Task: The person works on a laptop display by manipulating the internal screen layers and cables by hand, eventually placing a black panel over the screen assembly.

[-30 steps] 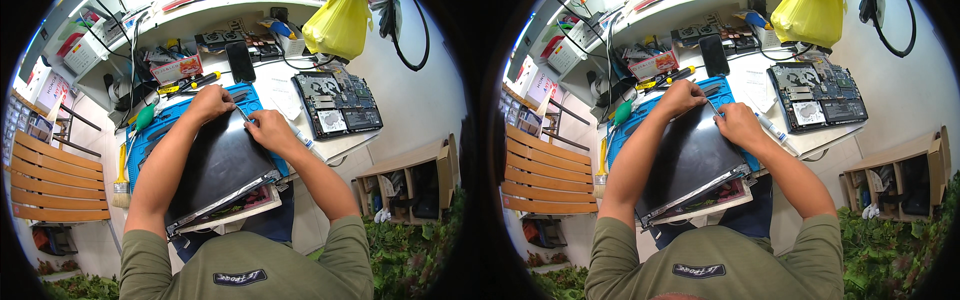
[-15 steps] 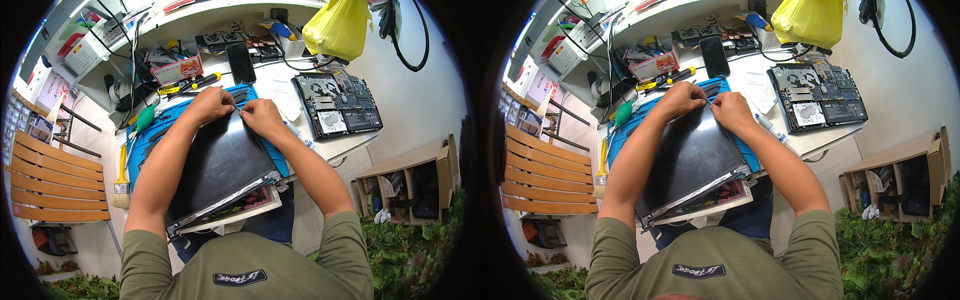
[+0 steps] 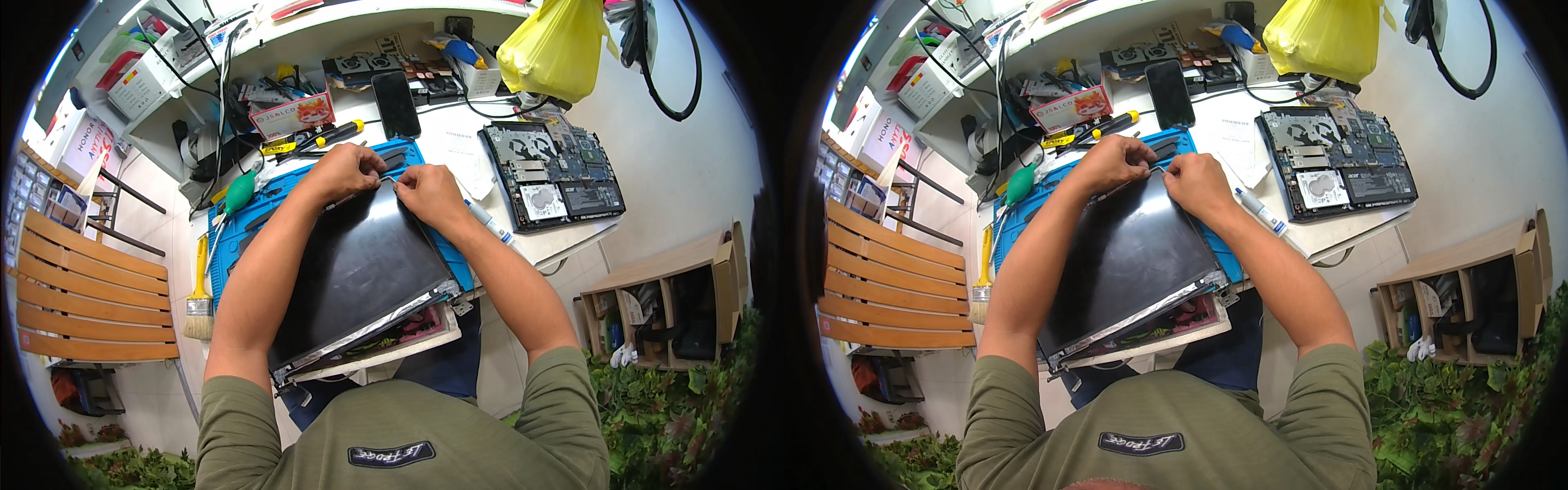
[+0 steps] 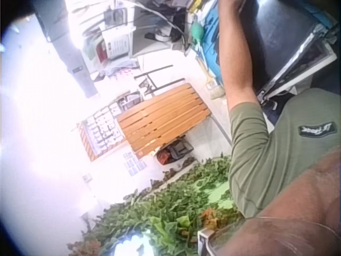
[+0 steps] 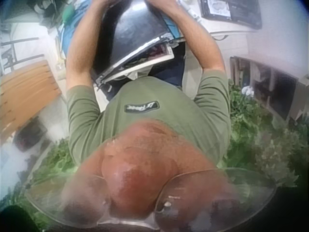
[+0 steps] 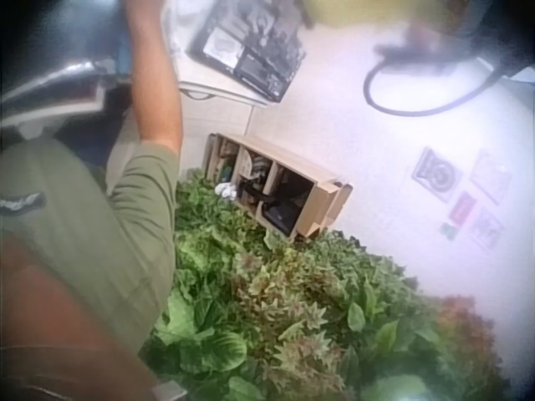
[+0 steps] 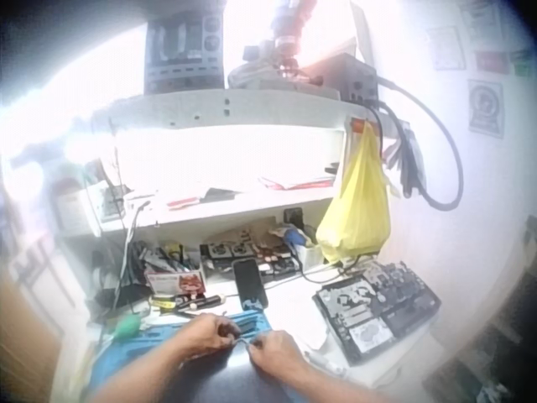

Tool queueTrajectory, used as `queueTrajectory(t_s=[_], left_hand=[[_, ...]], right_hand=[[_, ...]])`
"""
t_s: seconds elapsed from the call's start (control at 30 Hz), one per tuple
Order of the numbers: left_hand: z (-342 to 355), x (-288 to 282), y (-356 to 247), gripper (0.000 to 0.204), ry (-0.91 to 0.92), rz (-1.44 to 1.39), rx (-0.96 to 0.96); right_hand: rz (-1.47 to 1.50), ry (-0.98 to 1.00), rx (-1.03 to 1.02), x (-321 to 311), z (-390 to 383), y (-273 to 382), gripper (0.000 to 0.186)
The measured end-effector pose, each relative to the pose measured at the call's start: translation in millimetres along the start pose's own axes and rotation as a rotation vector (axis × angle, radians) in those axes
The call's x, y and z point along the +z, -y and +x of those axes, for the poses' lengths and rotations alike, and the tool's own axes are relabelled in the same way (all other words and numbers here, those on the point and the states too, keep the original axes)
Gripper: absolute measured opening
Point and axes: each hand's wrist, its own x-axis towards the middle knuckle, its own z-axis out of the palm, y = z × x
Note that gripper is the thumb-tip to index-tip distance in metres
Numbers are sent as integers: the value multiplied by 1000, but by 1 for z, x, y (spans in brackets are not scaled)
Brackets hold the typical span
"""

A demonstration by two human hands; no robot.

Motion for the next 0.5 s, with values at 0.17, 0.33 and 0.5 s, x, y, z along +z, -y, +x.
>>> queueTrajectory(t_s=[0.17, 0.33, 0.5], left_hand=[[0, 0, 2, 41, -18, -26, 5], [-2, 1, 3, 41, -26, -46, 3], [-3, 4, 3, 40, -25, -72, -1]], right_hand=[[84, -10, 47, 2, 2, -5, 20], [142, -10, 61, 3, 3, -9, 21], [140, 24, 104, 2, 3, -13, 25]])
